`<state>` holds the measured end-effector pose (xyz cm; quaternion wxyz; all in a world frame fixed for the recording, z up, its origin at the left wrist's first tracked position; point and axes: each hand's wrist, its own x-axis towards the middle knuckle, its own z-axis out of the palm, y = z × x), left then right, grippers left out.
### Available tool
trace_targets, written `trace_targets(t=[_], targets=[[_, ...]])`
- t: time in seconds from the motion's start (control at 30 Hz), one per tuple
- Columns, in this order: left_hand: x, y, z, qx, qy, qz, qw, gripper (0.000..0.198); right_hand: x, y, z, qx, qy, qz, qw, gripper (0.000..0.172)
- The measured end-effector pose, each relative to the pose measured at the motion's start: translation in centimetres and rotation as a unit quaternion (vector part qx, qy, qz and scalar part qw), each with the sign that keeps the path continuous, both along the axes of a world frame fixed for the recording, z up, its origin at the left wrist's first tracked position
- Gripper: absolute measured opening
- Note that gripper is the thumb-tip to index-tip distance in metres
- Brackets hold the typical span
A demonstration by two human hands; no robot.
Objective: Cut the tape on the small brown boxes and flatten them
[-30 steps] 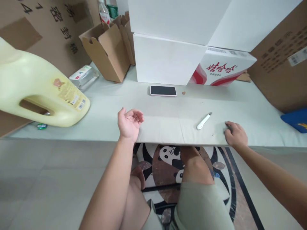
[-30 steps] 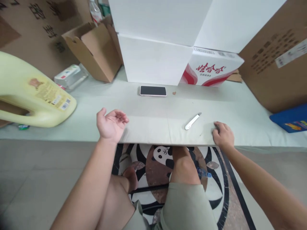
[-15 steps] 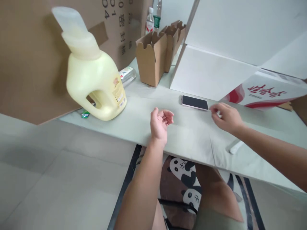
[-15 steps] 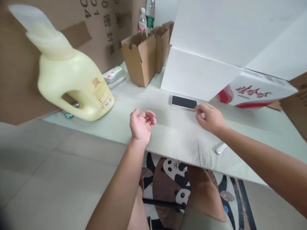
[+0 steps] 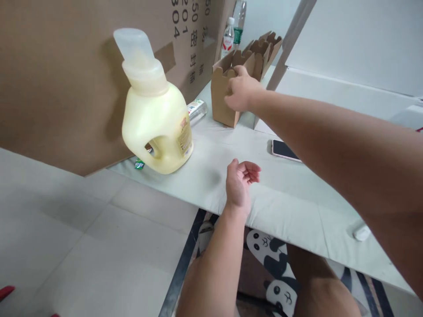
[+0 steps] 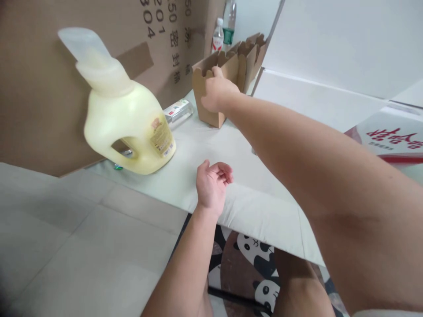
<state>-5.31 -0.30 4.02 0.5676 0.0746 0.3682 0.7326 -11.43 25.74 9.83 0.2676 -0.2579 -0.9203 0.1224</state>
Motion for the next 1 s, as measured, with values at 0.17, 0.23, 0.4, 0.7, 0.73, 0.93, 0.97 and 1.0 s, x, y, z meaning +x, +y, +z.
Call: trace_targets(t=[0.17,0.23,0.4,0.7,0.73,0.93,0.97,1.0], targets=[[-0.2,0.0,-0.4,0.010,0.023,0.020,0.999,0.060,4.6,-4.1,-0.1,-0.035,-0.012,-0.076,0.996,0.010],[-0.3,-0.1,-1.0,0.010,0.051,0.085,0.995,0.054,8.3,-7.4,0.2,-0.052,0.016,-0.057,0.997,0.011],[-1.9,-0.4,-2.6,-0.038,0.195,0.325,0.925,0.032,20.1,-18.6,1.2,-0.028,0.108,-0.099,0.989,0.013],[-1.2,-0.5,-1.6,0.207,0.276,0.134,0.929,0.042,32.4,-31.4,-2.9,0.060,0.219,-0.243,0.943,0.008],[-0.8,-0.4,-1.4,0.217,0.267,0.123,0.931,0.042,32.7,-31.3,-3.2,0.050,0.213,-0.247,0.944,0.011],[1.0,0.2,-1.3,0.221,0.253,0.095,0.937,0.041,34.4,-29.9,-6.1,0.016,0.149,-0.220,0.964,0.035],[1.3,0.1,-1.3,0.228,0.258,0.086,0.935,0.040,34.6,-29.9,-6.8,0.025,0.145,-0.208,0.967,0.039],[1.7,0.0,-1.3,0.232,0.262,0.080,0.933,0.040,34.9,-30.0,-7.5,0.039,0.149,-0.200,0.968,0.041]])
